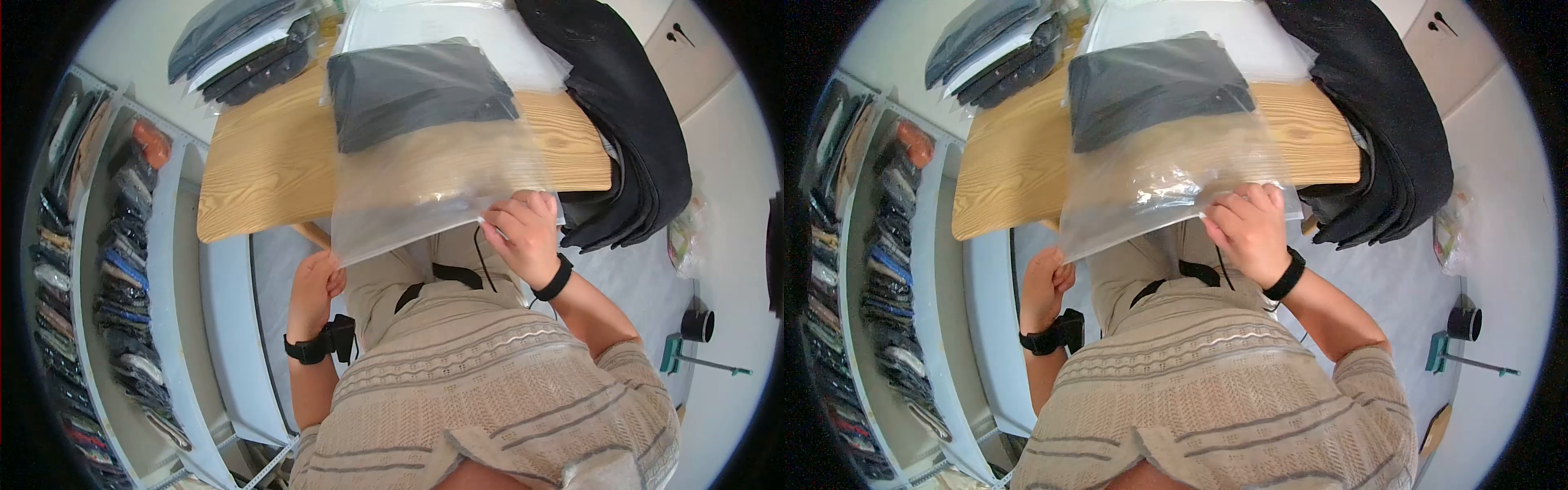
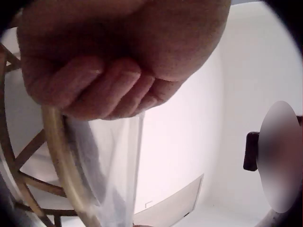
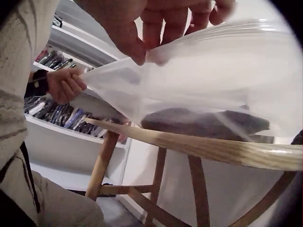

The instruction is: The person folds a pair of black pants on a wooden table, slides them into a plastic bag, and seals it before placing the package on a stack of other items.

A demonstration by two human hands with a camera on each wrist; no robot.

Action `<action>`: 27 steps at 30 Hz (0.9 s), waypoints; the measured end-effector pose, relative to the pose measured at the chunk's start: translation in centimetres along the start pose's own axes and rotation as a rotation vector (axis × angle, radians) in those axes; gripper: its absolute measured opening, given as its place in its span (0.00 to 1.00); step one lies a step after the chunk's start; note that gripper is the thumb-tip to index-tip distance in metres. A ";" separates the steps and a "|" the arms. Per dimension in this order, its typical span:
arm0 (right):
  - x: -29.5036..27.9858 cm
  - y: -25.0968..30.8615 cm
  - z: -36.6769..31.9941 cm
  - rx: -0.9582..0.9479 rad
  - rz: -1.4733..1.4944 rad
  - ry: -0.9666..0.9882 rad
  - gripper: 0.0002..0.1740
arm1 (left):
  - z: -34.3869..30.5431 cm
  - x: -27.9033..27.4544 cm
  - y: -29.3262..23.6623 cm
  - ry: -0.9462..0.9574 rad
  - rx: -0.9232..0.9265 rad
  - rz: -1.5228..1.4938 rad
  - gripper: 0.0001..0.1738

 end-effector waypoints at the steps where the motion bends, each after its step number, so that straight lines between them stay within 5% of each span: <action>1: -0.4 -0.2 -0.7 -0.005 0.015 0.016 0.10 | 0.1 0.3 0.0 0.031 0.004 0.066 0.20; 7: -3.0 -5.4 -6.1 0.041 0.200 0.061 0.18 | 1.0 -1.4 0.4 0.032 0.004 0.260 0.16; 9: -3.6 -10.1 -9.1 0.283 0.082 0.006 0.24 | 1.4 -3.5 -0.9 -0.252 0.216 0.340 0.07; 11: -3.3 -12.5 -9.5 0.305 -0.005 0.112 0.30 | 1.9 -4.0 -2.3 -0.393 0.298 0.535 0.15; 13: -1.9 -13.7 -9.7 0.291 0.021 0.177 0.36 | 1.8 -0.5 -6.1 -0.558 0.646 1.136 0.33; 14: -1.2 -13.6 -9.3 0.273 0.090 0.160 0.37 | 2.5 -0.3 -6.6 -0.570 0.657 1.132 0.33; 16: 0.0 -13.3 -8.1 0.250 0.173 0.120 0.37 | 4.8 0.6 -6.7 -0.413 0.614 1.210 0.44; 24: -0.1 -15.0 -6.6 0.197 0.313 0.043 0.27 | 6.9 2.1 -9.2 -0.212 0.871 1.388 0.34; 27: -3.0 -13.5 -5.0 -0.022 0.264 0.036 0.30 | 5.1 2.1 -9.5 -0.177 0.868 1.372 0.34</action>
Point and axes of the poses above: each hand's wrist, its own z-axis towards the middle knuckle, its own x-axis out of the palm, y = z × x, the point moved 6 cm from there along z, towards the middle knuckle, and after that the axes turned 15 degrees about -x, right-handed, at the moved point
